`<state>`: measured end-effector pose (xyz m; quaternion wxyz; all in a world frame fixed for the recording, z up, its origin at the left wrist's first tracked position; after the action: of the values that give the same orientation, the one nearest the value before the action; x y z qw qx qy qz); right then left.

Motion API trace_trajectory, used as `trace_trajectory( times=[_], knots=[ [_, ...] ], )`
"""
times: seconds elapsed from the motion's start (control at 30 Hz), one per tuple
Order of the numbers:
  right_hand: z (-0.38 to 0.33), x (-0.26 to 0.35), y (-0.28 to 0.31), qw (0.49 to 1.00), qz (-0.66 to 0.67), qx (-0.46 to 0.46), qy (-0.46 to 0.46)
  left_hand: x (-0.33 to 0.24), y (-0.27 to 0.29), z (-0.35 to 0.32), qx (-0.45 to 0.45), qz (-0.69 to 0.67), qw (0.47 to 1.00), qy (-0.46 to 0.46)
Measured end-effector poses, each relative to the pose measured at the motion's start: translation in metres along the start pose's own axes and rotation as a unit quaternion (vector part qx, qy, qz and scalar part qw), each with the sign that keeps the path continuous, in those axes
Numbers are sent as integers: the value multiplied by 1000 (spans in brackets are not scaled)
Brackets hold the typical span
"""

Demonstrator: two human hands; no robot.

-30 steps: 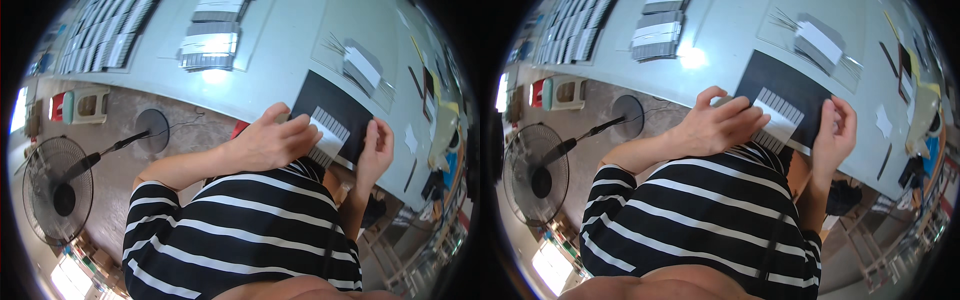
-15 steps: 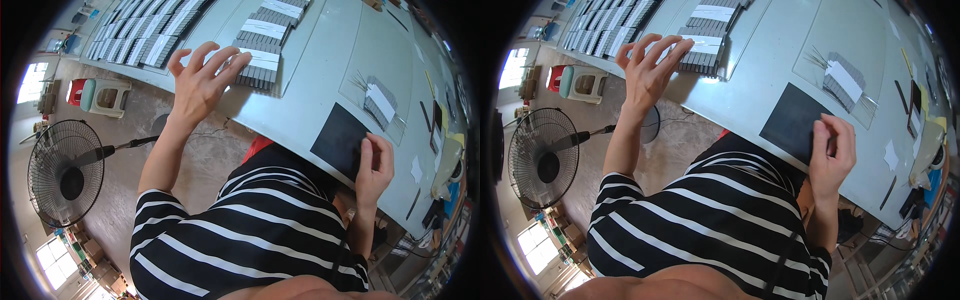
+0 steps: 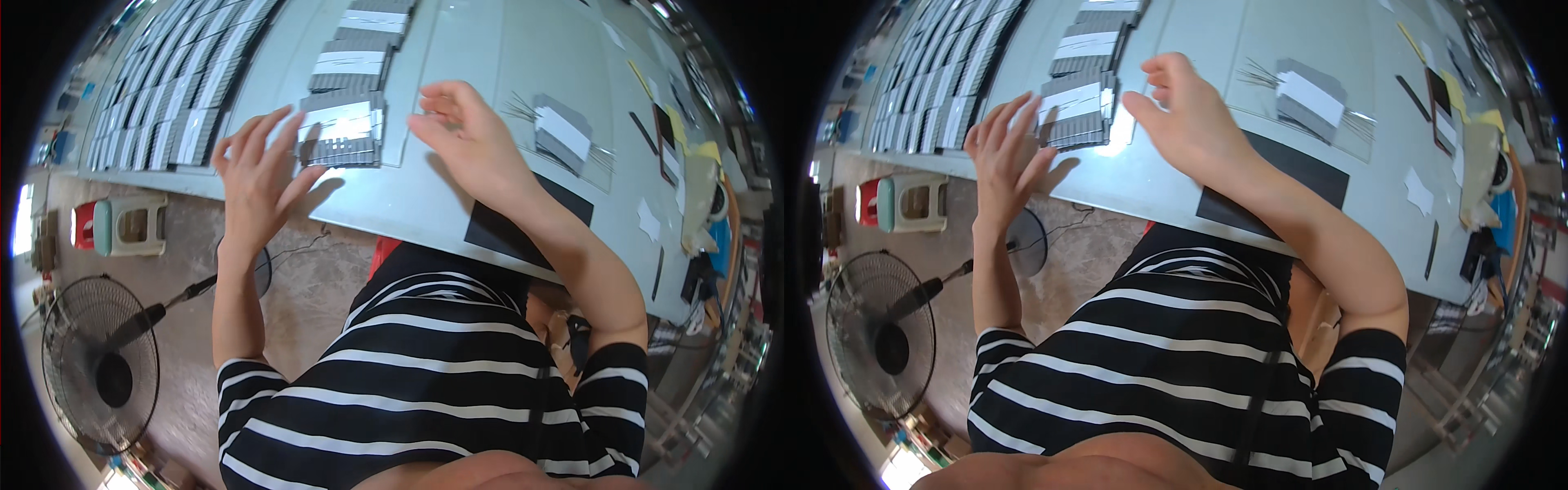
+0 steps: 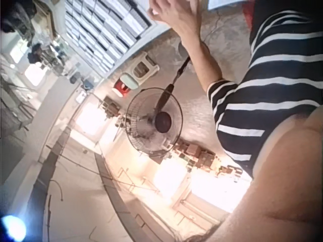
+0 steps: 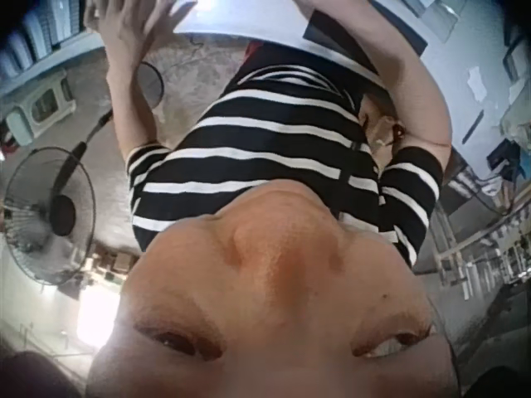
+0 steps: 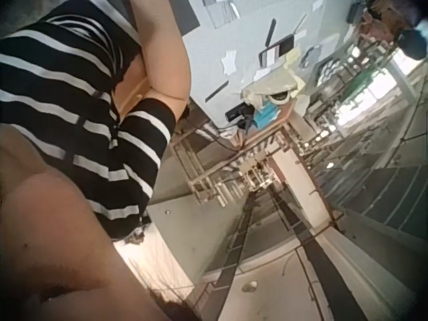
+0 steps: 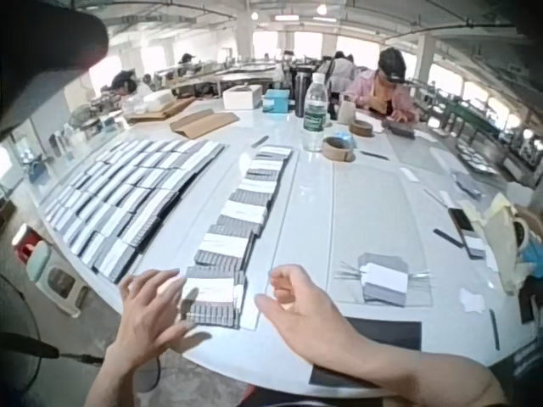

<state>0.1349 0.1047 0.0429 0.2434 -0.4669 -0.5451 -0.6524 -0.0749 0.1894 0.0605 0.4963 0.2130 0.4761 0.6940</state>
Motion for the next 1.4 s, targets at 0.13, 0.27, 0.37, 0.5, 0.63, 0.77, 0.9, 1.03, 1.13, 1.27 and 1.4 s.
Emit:
trace_trajectory(
  times=[0.13,0.27,0.37,0.5,0.63,0.77,0.9,1.03,1.13,1.27,1.4],
  knots=[
    [20,6,-12,990,-128,-31,39,5,-8,-3,2,-31,998,48],
    [17,9,-21,992,-118,-16,35,5,-14,-7,8,-61,995,82],
    [16,9,-27,995,-91,-9,44,0,-14,-10,-1,-91,991,101],
    [11,12,-25,998,-41,13,38,-17,-8,-13,-17,-120,987,103],
    [11,12,-17,991,-114,-2,64,-29,-5,-27,-24,-118,985,120],
    [9,42,-22,946,-223,-17,236,-31,6,-49,-94,-183,958,198],
    [10,68,-44,880,-261,-11,397,-27,-2,-90,-204,-390,830,342],
    [18,73,-63,854,-306,9,421,-33,-24,-123,-263,-579,614,468],
    [20,65,-72,852,-340,33,398,-35,-42,-133,-240,-664,485,516],
    [8,65,-73,850,-311,29,424,-44,-53,-119,-177,-744,348,542],
    [-11,64,-76,854,-306,54,418,-56,-62,-111,-121,-774,303,543]
  ],
)
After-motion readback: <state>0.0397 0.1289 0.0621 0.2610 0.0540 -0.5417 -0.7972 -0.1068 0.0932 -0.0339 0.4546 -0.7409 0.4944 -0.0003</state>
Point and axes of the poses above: each hand's wrist, its own z-axis towards the middle knuckle, its own y-axis out of the back of the hand, x = y × z, the point moved 8 cm from there along z, towards the middle knuckle, and after that the axes turned 7 degrees about -z, right-handed, at the moved point
